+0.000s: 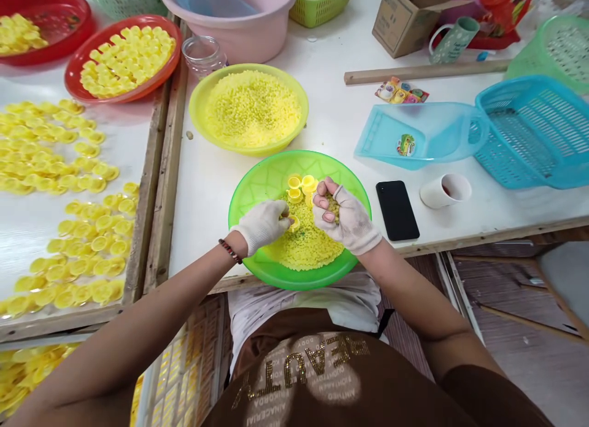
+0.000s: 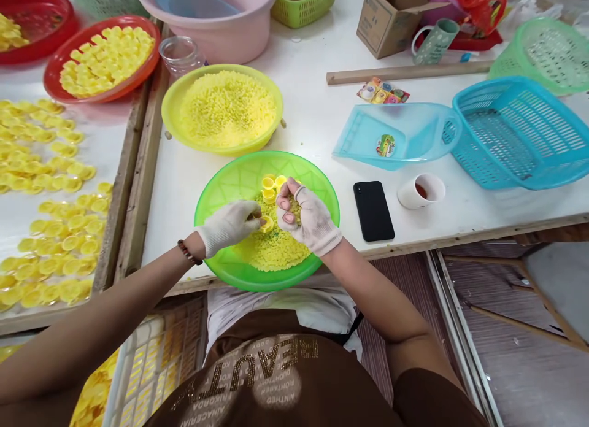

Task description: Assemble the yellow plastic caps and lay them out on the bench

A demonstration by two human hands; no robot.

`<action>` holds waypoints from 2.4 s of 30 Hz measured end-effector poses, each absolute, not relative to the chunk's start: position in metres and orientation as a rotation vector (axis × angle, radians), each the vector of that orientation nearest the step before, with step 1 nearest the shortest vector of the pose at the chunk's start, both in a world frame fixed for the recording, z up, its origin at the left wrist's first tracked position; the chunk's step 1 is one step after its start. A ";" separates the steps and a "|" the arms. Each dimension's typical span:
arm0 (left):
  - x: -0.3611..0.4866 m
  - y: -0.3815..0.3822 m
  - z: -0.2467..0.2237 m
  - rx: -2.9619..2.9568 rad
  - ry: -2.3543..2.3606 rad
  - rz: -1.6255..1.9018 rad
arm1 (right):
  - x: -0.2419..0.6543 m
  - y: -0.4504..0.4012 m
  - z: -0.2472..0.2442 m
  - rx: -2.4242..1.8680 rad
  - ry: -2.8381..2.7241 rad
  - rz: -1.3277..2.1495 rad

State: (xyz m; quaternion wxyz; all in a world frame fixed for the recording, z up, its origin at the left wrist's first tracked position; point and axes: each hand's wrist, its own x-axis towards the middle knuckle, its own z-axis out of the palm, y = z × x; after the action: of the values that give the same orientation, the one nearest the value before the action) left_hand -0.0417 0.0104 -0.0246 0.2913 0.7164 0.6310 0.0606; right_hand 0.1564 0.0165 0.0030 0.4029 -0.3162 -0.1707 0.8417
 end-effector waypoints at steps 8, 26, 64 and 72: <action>-0.021 -0.014 -0.009 1.472 1.559 0.481 | 0.149 0.010 0.009 -0.821 -0.645 1.849; -0.005 -0.053 -0.008 0.934 1.435 1.029 | 0.150 0.002 0.006 -0.796 -0.839 1.763; -0.437 -0.146 0.000 0.677 2.758 0.594 | 0.123 -0.033 -0.037 -1.217 -3.090 0.664; -0.342 -0.063 0.030 1.289 2.819 0.705 | 0.113 -0.017 -0.024 -1.346 -2.452 1.641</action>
State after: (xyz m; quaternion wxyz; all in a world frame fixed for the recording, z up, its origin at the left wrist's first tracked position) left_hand -0.3419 -0.0625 0.0300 -0.0185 0.4055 0.8866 0.2218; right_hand 0.1127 -0.0173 -0.0237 -0.0506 -0.4145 -0.7551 0.5054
